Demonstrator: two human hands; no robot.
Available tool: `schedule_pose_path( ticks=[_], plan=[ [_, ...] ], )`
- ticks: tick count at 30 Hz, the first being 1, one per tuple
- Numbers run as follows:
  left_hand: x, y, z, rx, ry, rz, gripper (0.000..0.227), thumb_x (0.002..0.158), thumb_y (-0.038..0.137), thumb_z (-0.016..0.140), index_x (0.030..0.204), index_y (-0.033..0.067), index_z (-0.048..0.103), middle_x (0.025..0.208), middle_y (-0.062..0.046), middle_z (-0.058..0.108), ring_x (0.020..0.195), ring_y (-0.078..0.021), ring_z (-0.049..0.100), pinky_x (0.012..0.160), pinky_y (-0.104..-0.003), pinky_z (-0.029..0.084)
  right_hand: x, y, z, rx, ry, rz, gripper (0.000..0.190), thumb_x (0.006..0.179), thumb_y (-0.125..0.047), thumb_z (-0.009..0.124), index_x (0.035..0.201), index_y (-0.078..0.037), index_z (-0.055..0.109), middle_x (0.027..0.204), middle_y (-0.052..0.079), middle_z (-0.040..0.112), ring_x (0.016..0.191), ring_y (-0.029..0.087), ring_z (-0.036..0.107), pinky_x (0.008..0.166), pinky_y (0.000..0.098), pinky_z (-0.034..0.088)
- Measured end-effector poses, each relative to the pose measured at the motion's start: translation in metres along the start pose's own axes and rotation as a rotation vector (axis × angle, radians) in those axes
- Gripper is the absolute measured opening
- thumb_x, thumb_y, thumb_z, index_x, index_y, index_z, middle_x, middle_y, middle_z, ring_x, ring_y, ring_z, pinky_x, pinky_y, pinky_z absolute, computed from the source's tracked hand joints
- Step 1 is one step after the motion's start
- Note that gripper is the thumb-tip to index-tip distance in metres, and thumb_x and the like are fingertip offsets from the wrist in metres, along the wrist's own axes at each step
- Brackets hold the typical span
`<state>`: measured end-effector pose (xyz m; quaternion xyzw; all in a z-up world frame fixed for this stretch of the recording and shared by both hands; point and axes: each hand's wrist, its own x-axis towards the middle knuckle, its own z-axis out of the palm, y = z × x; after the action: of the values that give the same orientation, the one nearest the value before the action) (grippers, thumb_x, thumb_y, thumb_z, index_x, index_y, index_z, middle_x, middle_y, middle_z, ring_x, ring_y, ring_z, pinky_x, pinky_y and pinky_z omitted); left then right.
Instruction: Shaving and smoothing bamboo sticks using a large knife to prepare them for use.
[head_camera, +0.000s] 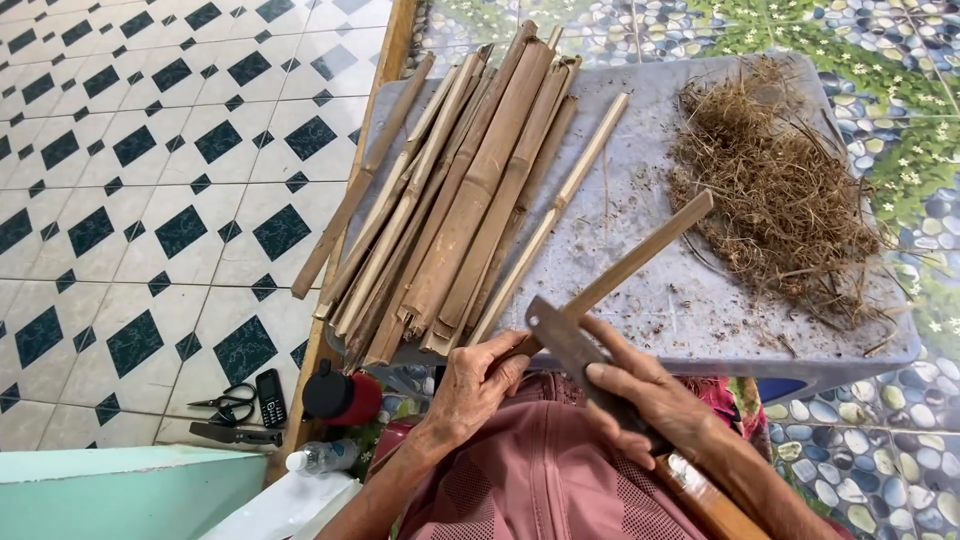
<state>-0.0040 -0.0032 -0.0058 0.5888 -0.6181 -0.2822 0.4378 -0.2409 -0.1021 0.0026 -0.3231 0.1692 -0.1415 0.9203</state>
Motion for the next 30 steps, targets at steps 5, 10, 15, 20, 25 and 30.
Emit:
schedule_pose_path(
  ticks=[5,10,15,20,25,30],
  plan=[
    [0.000,0.017,-0.003,0.011,-0.002,0.034,0.039,0.100,0.009,0.061,0.137,-0.0046,0.059,0.121,-0.018,0.073,0.096,-0.0242,0.071,0.090,-0.032,0.060,-0.007,-0.017,0.014,-0.046,0.110,-0.022,0.078,0.097,-0.013,0.057,0.165,-0.024,0.021,0.053,0.018,0.051,0.026,0.016,0.039,0.020,0.0248,0.030],
    [-0.006,0.004,-0.002,0.048,-0.006,0.053,0.045,0.102,0.018,0.061,0.137,-0.0088,0.056,0.135,-0.028,0.063,0.127,-0.0371,0.065,0.110,-0.038,0.053,-0.020,-0.028,-0.024,-0.104,0.234,-0.025,0.087,0.096,-0.016,0.060,0.168,-0.028,0.013,0.058,0.010,0.059,0.033,0.013,0.052,0.024,0.0243,0.043],
    [-0.006,0.000,0.006,0.146,0.013,0.033,0.039,0.099,0.016,0.065,0.133,-0.0012,0.064,0.131,-0.019,0.070,0.123,-0.0308,0.069,0.106,-0.035,0.055,-0.033,-0.058,-0.043,-0.277,0.296,-0.248,0.081,0.102,-0.025,0.051,0.170,-0.025,0.008,0.055,0.000,0.056,0.031,0.009,0.048,0.020,0.0231,0.041],
    [-0.007,0.006,0.006,0.255,0.069,0.131,0.038,0.101,0.015,0.060,0.134,-0.0041,0.062,0.127,-0.022,0.071,0.111,-0.0315,0.075,0.098,-0.034,0.061,-0.014,-0.026,0.026,-0.188,0.175,-0.071,0.077,0.098,-0.019,0.055,0.164,-0.024,0.018,0.051,0.013,0.054,0.026,0.014,0.042,0.019,0.0246,0.035],
    [-0.009,-0.003,0.003,0.194,0.024,0.091,0.043,0.104,0.025,0.057,0.135,-0.0054,0.060,0.132,-0.025,0.067,0.121,-0.0353,0.069,0.103,-0.036,0.058,-0.020,-0.034,-0.009,-0.148,0.262,-0.028,0.084,0.096,-0.019,0.058,0.167,-0.034,0.016,0.053,0.010,0.052,0.028,0.012,0.045,0.020,0.0245,0.037],
    [-0.007,0.003,-0.003,0.129,-0.021,0.100,0.040,0.101,0.016,0.062,0.135,-0.0045,0.061,0.132,-0.021,0.069,0.122,-0.0314,0.070,0.106,-0.036,0.056,-0.031,-0.056,-0.032,-0.393,0.504,-0.108,0.080,0.099,-0.031,0.051,0.169,-0.028,0.013,0.051,0.000,0.051,0.029,0.012,0.044,0.019,0.0286,0.035]
  ],
)
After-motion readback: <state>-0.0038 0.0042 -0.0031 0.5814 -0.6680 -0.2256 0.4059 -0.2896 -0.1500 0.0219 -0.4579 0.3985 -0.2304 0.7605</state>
